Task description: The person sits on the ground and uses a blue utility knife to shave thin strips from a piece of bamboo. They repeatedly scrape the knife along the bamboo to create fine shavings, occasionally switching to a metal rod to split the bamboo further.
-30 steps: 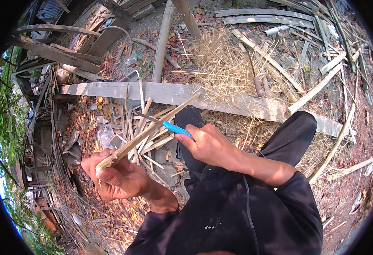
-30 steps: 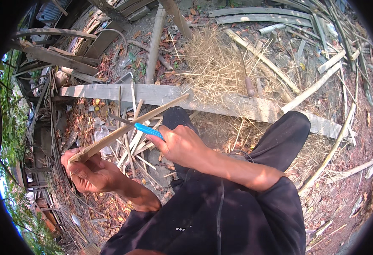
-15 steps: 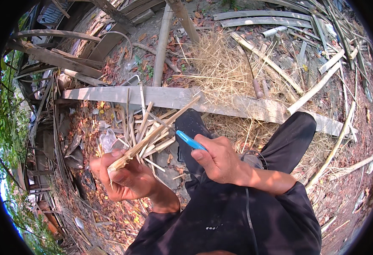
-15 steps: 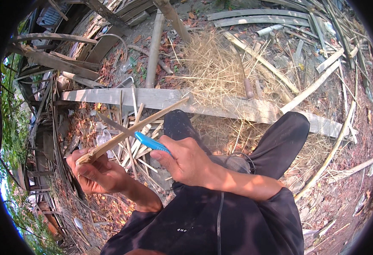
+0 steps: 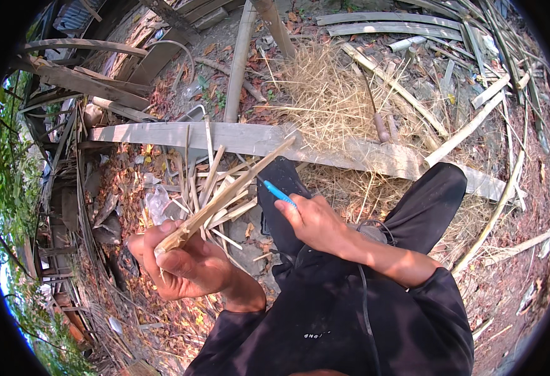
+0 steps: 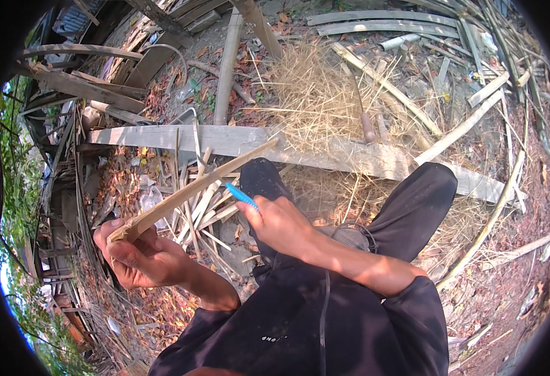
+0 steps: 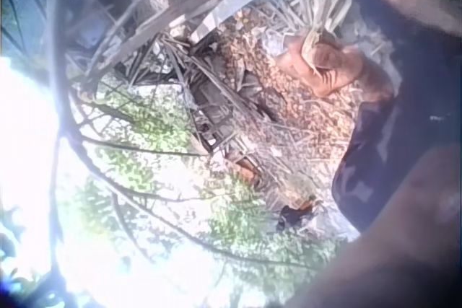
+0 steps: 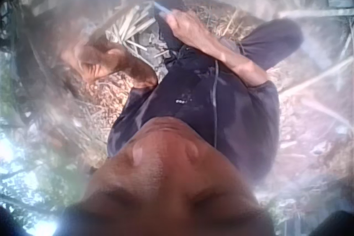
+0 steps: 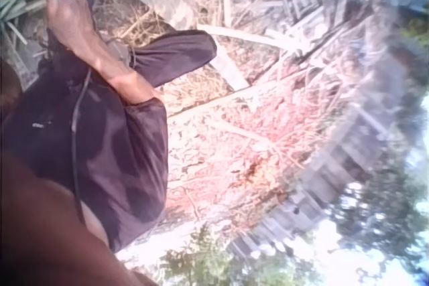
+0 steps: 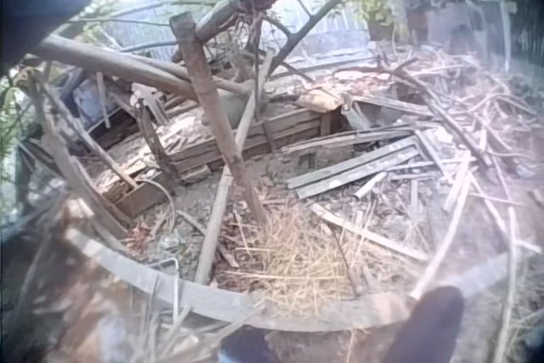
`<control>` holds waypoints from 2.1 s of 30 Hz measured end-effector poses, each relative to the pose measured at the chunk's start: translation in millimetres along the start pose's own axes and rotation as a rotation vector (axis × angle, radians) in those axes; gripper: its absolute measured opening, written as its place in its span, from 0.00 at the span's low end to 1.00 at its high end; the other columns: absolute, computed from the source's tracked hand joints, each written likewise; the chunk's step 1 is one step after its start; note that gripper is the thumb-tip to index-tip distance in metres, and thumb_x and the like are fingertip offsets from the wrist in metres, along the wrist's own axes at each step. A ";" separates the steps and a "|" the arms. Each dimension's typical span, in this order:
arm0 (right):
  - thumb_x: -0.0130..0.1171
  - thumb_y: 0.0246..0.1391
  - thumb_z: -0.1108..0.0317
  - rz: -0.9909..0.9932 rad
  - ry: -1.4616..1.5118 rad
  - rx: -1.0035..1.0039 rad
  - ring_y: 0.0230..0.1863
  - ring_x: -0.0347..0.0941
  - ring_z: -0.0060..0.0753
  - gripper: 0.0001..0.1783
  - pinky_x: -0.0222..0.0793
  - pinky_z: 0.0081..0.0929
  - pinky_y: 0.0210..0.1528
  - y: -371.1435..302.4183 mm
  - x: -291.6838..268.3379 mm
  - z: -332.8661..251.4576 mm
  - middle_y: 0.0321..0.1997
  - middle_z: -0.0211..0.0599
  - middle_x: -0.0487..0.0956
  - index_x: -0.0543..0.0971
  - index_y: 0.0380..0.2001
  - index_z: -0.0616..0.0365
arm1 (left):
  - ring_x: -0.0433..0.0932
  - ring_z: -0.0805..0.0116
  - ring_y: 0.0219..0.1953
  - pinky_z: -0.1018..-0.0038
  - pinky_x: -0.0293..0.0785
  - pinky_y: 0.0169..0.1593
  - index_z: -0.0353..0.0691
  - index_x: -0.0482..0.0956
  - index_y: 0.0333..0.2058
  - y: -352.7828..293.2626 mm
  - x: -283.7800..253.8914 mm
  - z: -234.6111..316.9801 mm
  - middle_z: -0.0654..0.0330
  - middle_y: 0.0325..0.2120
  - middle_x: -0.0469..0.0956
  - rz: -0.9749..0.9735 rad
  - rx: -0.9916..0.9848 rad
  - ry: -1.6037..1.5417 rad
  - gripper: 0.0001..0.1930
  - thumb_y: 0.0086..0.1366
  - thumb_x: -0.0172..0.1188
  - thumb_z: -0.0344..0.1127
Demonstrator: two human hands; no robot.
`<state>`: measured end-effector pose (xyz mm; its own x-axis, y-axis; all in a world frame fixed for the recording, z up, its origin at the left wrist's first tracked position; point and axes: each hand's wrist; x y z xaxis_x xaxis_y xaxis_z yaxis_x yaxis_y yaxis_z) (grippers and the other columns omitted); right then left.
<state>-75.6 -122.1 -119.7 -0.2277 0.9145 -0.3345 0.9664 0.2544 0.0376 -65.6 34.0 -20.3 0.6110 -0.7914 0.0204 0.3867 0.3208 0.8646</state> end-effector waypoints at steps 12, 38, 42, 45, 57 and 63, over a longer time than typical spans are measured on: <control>0.44 0.63 0.54 0.112 0.049 -0.108 0.20 0.70 0.60 0.28 0.64 0.44 0.23 -5.8 -14.0 -20.4 0.15 0.56 0.71 0.73 0.20 0.69 | 0.63 0.71 0.25 0.83 0.52 0.22 0.27 0.71 0.25 0.8 5.9 1.6 0.57 0.22 0.64 0.042 0.002 0.078 0.26 0.69 0.46 0.48; 0.48 0.62 0.64 0.072 -0.193 -0.202 0.16 0.70 0.58 0.16 0.63 0.44 0.17 22.6 -19.5 -67.8 0.13 0.54 0.69 0.72 0.27 0.67 | 0.63 0.76 0.19 0.83 0.54 0.18 0.26 0.75 0.31 18.6 -2.7 -5.6 0.57 0.23 0.67 0.047 -0.014 0.049 0.20 0.66 0.53 0.43; 0.49 0.61 0.62 -0.020 0.060 -0.231 0.18 0.70 0.59 0.16 0.63 0.47 0.19 -7.5 -13.2 -84.1 0.12 0.55 0.68 0.73 0.28 0.67 | 0.61 0.78 0.17 0.83 0.50 0.16 0.26 0.76 0.32 17.2 -0.3 -7.1 0.57 0.22 0.67 0.042 0.046 0.072 0.21 0.66 0.53 0.45; 0.49 0.61 0.62 -0.107 -0.005 -0.108 0.20 0.70 0.59 0.15 0.63 0.48 0.22 -1.3 -14.5 -89.3 0.13 0.55 0.68 0.73 0.30 0.66 | 0.61 0.78 0.18 0.83 0.50 0.16 0.26 0.76 0.32 17.6 -1.5 -9.3 0.58 0.22 0.67 0.054 -0.020 0.051 0.21 0.66 0.54 0.45; 0.47 0.63 0.60 0.082 0.052 -0.178 0.19 0.68 0.63 0.20 0.61 0.47 0.20 8.0 3.4 -33.8 0.14 0.58 0.69 0.71 0.24 0.66 | 0.62 0.77 0.20 0.84 0.50 0.17 0.24 0.74 0.30 15.0 -5.7 -11.3 0.57 0.25 0.68 0.117 -0.087 0.054 0.22 0.67 0.52 0.44; 0.44 0.63 0.55 0.099 -0.180 0.150 0.21 0.71 0.61 0.27 0.65 0.49 0.25 25.6 -16.4 23.8 0.16 0.59 0.72 0.76 0.21 0.68 | 0.57 0.80 0.14 0.84 0.48 0.14 0.21 0.73 0.37 17.6 -8.3 -19.3 0.54 0.25 0.68 0.115 -0.031 -0.034 0.22 0.68 0.51 0.43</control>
<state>-44.3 -138.1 -135.7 -0.1192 0.8583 -0.4990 0.9929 0.1048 -0.0570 -50.6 56.3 -15.0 0.6288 -0.7656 0.1359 0.3372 0.4260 0.8395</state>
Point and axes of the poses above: each hand's wrist, its own y-axis towards the middle knuckle, its own x-axis out of the palm, z = x × y
